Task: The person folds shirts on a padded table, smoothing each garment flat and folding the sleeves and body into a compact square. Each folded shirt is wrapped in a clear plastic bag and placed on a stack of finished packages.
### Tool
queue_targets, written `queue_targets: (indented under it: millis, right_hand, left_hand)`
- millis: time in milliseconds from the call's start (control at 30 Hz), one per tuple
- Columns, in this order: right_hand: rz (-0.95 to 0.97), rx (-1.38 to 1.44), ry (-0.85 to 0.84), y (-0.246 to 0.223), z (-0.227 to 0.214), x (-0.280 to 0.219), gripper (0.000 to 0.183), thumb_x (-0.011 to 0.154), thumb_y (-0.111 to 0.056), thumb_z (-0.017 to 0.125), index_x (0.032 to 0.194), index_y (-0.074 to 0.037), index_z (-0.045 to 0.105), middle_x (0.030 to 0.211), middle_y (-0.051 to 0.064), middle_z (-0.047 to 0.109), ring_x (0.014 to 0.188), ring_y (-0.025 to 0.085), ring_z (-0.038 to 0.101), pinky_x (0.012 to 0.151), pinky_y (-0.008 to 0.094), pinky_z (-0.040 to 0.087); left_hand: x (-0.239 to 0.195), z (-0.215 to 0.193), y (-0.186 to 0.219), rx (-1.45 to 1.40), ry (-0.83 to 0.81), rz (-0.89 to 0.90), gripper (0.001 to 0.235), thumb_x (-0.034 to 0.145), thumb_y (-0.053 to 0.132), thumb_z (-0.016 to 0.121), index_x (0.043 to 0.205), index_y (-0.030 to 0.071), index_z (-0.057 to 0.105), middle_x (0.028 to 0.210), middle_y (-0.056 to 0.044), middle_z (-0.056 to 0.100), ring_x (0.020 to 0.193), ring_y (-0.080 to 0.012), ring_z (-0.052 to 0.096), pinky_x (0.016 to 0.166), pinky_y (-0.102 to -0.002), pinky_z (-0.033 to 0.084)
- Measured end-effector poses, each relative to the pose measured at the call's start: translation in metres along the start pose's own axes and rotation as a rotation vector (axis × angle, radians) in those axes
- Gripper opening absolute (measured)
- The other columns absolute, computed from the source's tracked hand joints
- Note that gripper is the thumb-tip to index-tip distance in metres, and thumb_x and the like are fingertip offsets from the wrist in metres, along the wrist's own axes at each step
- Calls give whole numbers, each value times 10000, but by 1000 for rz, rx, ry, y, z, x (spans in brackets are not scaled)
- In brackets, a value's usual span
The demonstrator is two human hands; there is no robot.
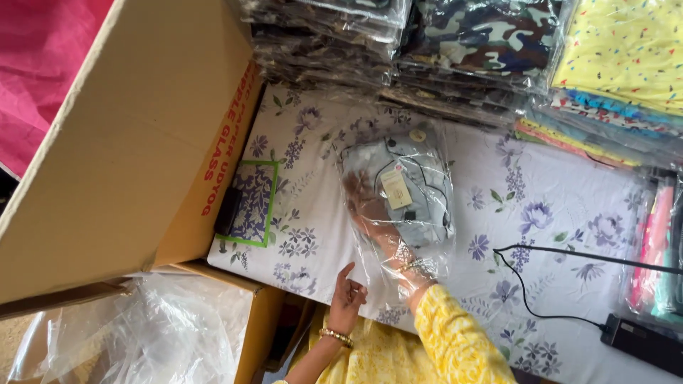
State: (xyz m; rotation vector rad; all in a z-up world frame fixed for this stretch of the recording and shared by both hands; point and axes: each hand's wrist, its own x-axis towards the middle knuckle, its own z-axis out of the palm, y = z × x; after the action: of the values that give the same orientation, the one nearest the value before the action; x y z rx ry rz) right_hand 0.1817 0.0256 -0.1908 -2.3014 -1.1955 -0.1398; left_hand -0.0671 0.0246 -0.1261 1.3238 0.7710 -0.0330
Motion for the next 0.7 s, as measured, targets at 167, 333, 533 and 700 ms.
queue_targets:
  millis: [167, 333, 533, 700]
  right_hand:
    - [402, 708, -102, 8, -34, -37, 559, 983, -155, 533, 1530, -156, 417, 1557, 97, 455, 1473, 304, 421, 1138, 475, 433]
    - [79, 88, 144, 22, -58, -99, 468, 1011, -164, 539, 1471, -79, 528, 1544, 196, 496, 1422, 446, 466, 1183, 514, 366]
    - [339, -191, 75, 44, -94, -94, 682, 956, -473, 591, 1507, -84, 488, 1600, 177, 386, 1496, 420, 306, 1206, 615, 201]
    - [262, -236, 61, 31, -76, -95, 747, 912, -630, 577, 1498, -172, 511, 1657, 144, 277, 1546, 475, 172, 1159, 795, 28]
  left_hand:
    - [13, 0, -5, -32, -35, 29, 642, 961, 85, 626, 1544, 110, 357, 846, -20, 540, 727, -98, 545, 692, -259, 515]
    - [26, 2, -19, -40, -46, 58, 618, 989, 146, 618, 1543, 93, 350, 834, -18, 533, 752, -100, 555, 703, -266, 527]
    - [31, 1, -9, 142, 3, 32, 645, 964, 172, 631, 1529, 85, 333, 820, -23, 571, 687, -109, 573, 662, -267, 527]
    - [35, -4, -17, 107, -1, 25, 634, 974, 129, 631, 1538, 97, 342, 804, -17, 573, 659, -95, 584, 619, -257, 537]
